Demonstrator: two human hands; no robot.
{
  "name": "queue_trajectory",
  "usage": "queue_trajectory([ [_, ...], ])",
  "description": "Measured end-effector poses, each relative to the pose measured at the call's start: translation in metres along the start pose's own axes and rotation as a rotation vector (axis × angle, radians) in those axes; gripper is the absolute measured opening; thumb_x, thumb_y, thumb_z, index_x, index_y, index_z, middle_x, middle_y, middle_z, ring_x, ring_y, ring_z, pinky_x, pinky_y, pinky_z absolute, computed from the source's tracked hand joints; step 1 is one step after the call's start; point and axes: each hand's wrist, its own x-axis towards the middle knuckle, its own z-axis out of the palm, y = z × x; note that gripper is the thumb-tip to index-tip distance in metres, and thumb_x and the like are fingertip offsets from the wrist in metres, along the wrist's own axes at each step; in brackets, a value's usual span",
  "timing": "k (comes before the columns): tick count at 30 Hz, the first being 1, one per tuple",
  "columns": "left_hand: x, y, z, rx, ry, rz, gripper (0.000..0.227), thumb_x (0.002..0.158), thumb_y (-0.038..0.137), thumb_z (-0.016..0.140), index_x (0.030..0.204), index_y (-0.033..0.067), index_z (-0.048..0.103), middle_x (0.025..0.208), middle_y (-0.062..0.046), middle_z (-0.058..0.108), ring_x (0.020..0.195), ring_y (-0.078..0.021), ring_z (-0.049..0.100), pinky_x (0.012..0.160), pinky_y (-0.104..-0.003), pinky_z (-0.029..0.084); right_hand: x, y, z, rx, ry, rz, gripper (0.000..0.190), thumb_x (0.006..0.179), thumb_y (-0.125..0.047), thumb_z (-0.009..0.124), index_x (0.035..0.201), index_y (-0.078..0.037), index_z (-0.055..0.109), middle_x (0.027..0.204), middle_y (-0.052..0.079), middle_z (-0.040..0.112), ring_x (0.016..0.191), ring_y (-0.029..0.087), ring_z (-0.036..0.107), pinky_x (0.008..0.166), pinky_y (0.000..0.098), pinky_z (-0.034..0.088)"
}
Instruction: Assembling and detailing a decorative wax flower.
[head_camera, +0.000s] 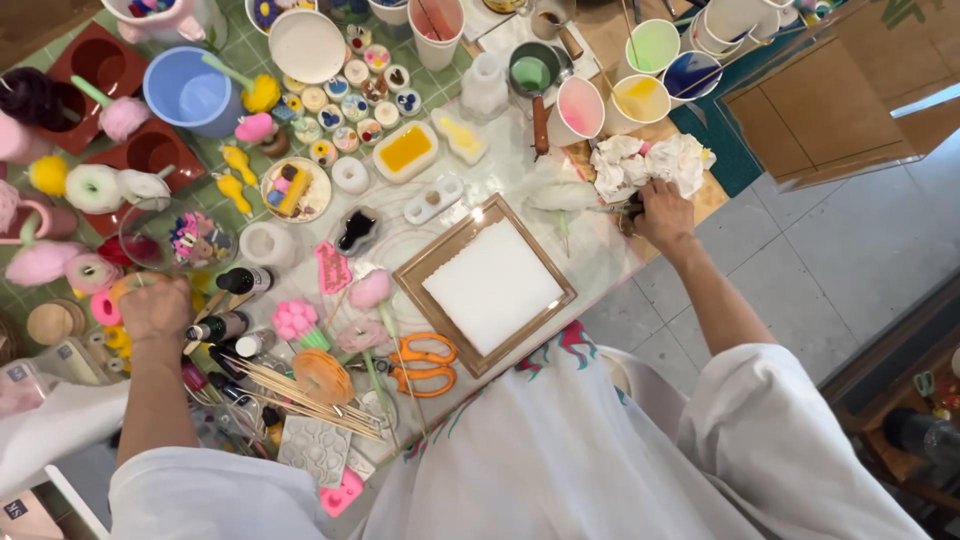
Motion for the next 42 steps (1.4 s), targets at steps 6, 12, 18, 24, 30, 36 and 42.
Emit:
queue_trajectory([
  [6, 0.004, 0.003, 0.012, -0.119, 0.000, -0.077, 0.016, 0.089, 0.017, 0.063, 0.091, 0.0158, 0.079, 0.095, -0.011, 0.080, 0.093, -0.0294, 0.078, 0.077, -0.045, 0.058, 0.005, 0.035, -0.032, 0.259, -0.259, -0.094, 0.048, 0.075, -0.031, 0.081, 0.116, -0.012, 0.064, 0.101, 0.012, 0.075, 0.094, 0.033, 0.069, 0.078, 0.0461, 0.055],
  [12, 0.038, 0.005, 0.054, -0.189, 0.283, -0.071, 0.013, 0.077, 0.004, 0.061, 0.070, 0.0074, 0.071, 0.078, -0.020, 0.073, 0.073, -0.0340, 0.072, 0.061, -0.048, 0.055, 0.034, 0.116, 0.003, 0.408, -0.490, -0.021, 0.038, 0.084, -0.040, 0.079, 0.096, -0.005, 0.081, 0.078, 0.011, 0.073, 0.068, 0.020, 0.064, 0.066, 0.0375, 0.055],
  [18, -0.031, -0.032, -0.106, -0.845, 0.031, -0.288, 0.013, 0.080, 0.011, 0.068, 0.081, 0.0007, 0.076, 0.082, -0.020, 0.075, 0.074, -0.0334, 0.075, 0.065, -0.044, 0.060, 0.072, 0.142, 0.016, 0.418, -0.708, 0.170, 0.051, 0.080, -0.039, 0.091, 0.105, 0.001, 0.071, 0.067, 0.008, 0.055, 0.059, 0.020, 0.050, 0.054, 0.0348, 0.038],
  [24, -0.099, -0.054, -0.164, -1.762, 0.020, -0.349, 0.010, 0.093, 0.005, 0.070, 0.096, -0.0036, 0.070, 0.083, -0.016, 0.077, 0.071, -0.0213, 0.077, 0.061, -0.033, 0.062, 0.057, 0.066, -0.041, 0.856, -0.563, -0.009, 0.037, 0.082, -0.034, 0.080, 0.097, -0.002, 0.069, 0.070, 0.003, 0.055, 0.060, 0.013, 0.047, 0.052, 0.0295, 0.034],
  [30, -0.152, 0.041, -0.235, -2.378, 0.517, -0.148, 0.014, 0.093, 0.000, 0.073, 0.106, -0.0019, 0.068, 0.092, -0.013, 0.078, 0.080, -0.0170, 0.076, 0.076, -0.033, 0.065, -0.029, -0.183, -0.116, 0.989, -0.534, -0.179, 0.021, 0.086, -0.026, 0.077, 0.095, -0.007, 0.073, 0.076, -0.003, 0.062, 0.067, 0.009, 0.052, 0.059, 0.0264, 0.044],
  [36, -0.182, 0.113, -0.301, -2.621, 0.598, -0.156, 0.021, 0.090, -0.003, 0.073, 0.110, -0.0010, 0.068, 0.092, -0.014, 0.078, 0.078, -0.0181, 0.075, 0.075, -0.033, 0.063, -0.079, -0.316, -0.153, 1.135, -0.679, -0.438, 0.027, 0.079, -0.023, 0.086, 0.085, -0.007, 0.065, 0.072, -0.004, 0.059, 0.067, 0.006, 0.054, 0.055, 0.0267, 0.042],
  [42, -0.191, 0.144, -0.319, -2.654, 0.716, -0.247, 0.012, 0.092, -0.001, 0.074, 0.102, -0.0046, 0.069, 0.092, -0.014, 0.076, 0.079, -0.0180, 0.074, 0.074, -0.033, 0.063, -0.092, -0.357, -0.180, 1.187, -0.706, -0.614, 0.026, 0.083, -0.028, 0.083, 0.085, -0.008, 0.068, 0.078, -0.005, 0.065, 0.073, 0.004, 0.058, 0.071, 0.0229, 0.048],
])
